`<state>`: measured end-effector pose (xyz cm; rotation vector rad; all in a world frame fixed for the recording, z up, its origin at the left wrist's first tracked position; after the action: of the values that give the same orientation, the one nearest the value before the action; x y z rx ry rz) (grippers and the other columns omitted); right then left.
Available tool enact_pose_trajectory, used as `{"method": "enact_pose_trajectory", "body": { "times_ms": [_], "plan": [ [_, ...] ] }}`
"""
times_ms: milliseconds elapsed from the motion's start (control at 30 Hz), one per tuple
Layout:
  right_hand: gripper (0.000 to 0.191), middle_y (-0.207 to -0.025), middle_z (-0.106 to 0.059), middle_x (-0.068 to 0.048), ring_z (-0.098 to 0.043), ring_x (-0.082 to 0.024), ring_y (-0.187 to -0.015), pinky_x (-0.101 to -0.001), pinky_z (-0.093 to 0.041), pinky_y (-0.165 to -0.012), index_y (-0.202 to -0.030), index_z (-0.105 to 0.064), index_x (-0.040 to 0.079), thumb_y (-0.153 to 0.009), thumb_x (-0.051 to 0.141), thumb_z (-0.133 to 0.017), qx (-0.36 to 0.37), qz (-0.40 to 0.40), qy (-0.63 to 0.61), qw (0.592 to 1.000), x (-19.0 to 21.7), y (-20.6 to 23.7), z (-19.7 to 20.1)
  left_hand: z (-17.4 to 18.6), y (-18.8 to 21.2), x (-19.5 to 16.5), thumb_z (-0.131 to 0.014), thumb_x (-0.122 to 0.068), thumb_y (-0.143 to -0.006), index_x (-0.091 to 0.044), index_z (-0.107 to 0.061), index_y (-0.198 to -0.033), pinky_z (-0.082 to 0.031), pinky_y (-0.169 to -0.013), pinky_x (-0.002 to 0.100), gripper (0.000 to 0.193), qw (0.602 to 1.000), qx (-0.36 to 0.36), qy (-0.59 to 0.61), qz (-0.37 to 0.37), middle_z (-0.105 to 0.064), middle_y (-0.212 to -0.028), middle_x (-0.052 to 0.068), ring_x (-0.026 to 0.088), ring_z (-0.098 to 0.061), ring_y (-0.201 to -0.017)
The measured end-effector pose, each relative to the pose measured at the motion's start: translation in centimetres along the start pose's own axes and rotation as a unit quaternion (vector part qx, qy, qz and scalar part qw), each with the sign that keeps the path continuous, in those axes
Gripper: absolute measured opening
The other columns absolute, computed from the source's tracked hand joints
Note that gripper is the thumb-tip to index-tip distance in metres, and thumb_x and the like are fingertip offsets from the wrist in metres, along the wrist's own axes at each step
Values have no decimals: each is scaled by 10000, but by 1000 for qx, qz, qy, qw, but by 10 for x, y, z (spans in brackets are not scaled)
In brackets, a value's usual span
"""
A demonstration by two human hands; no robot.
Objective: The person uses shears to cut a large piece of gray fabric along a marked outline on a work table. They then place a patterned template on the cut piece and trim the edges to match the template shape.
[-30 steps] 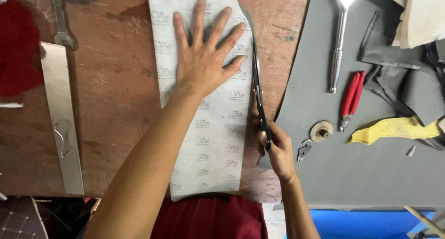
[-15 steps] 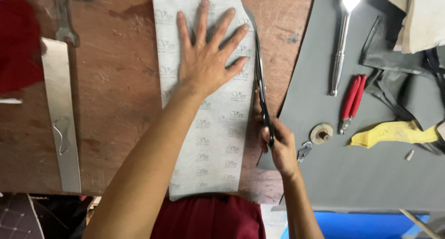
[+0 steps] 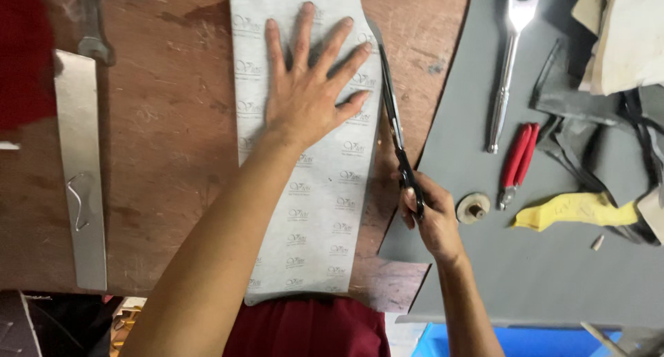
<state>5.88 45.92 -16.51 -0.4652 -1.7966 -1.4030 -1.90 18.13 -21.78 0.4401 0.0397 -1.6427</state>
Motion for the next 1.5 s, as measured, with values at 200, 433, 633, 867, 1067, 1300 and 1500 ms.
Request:
{"method": "enact_pose_trajectory", "body": {
  "times_ms": [200, 433, 633, 867, 1067, 1300, 1500],
  "plan": [
    [341, -667, -512, 14, -465, -92, -544, -260, -361, -481, -1221, -647, -39, -992, 211, -614, 8, -11, 40, 999, 13, -7, 12, -3, 2, 1, -256, -791, -985, -431, -278, -1636, 94, -1174, 781, 745, 999, -31, -14, -3, -68, -1753, -43, 406, 128, -1556],
    [332, -630, -495, 1, -437, -95, -519, -259, -343, -467, -1213, -659, -23, -996, 219, -593, 23, -31, 99, 994, 28, -15, 30, -6, 4, 2, -404, -776, -1009, -338, -349, -1656, 61, -1197, 785, 783, 998, -58, 16, -9, -145, -1759, -66, 409, 57, -1580],
    [357, -655, -517, 18, -453, -83, -535, -247, -350, -483, -1227, -650, -34, -1022, 254, -599, 72, -4, 75, 995, 42, -26, 38, -9, 4, 3, -457, -779, -957, -272, -358, -1653, 43, -1201, 752, 867, 996, -90, 1, -13, -201, -1741, -57, 382, 7, -1575],
    [347, -626, -484, 23, -419, -82, -500, -256, -319, -441, -1232, -663, -14, -991, 228, -602, 80, -27, 178, 980, 68, -37, 55, -8, 3, 9, -449, -799, -942, -286, -370, -1644, 24, -1231, 720, 873, 995, -92, 14, -28, -216, -1728, -61, 390, -10, -1575],
    [317, -644, -475, 25, -417, -77, -531, -251, -330, -476, -1205, -667, -31, -998, 200, -602, 113, -20, 189, 975, 86, -50, 68, -6, 5, 11, -450, -795, -976, -269, -390, -1654, 16, -1234, 722, 860, 994, -99, 3, -36, -225, -1741, -55, 399, -23, -1582],
    [334, -656, -482, 19, -426, -76, -545, -249, -339, -497, -1236, -662, -31, -1000, 195, -593, 128, -9, 173, 976, 83, -58, 61, -4, 6, 11, -416, -787, -966, -269, -374, -1650, 22, -1228, 721, 859, 996, -88, 7, -32, -218, -1736, -51, 389, -18, -1580],
    [330, -654, -481, 17, -425, -83, -540, -252, -337, -479, -1243, -653, -33, -1004, 184, -582, 121, -11, 146, 982, 77, -57, 51, -3, 4, 14, -409, -787, -959, -237, -349, -1654, 28, -1229, 716, 888, 996, -78, 14, -33, -197, -1741, -47, 381, -15, -1583]
  ]
}}
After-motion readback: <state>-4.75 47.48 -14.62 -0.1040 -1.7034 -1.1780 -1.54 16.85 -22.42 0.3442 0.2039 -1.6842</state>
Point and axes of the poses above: each hand's wrist, its own y-axis away from the middle knuckle, its own z-axis out of the back of the hand, x = y × z, the point moved 1 cm from there along -y, towards the middle knuckle
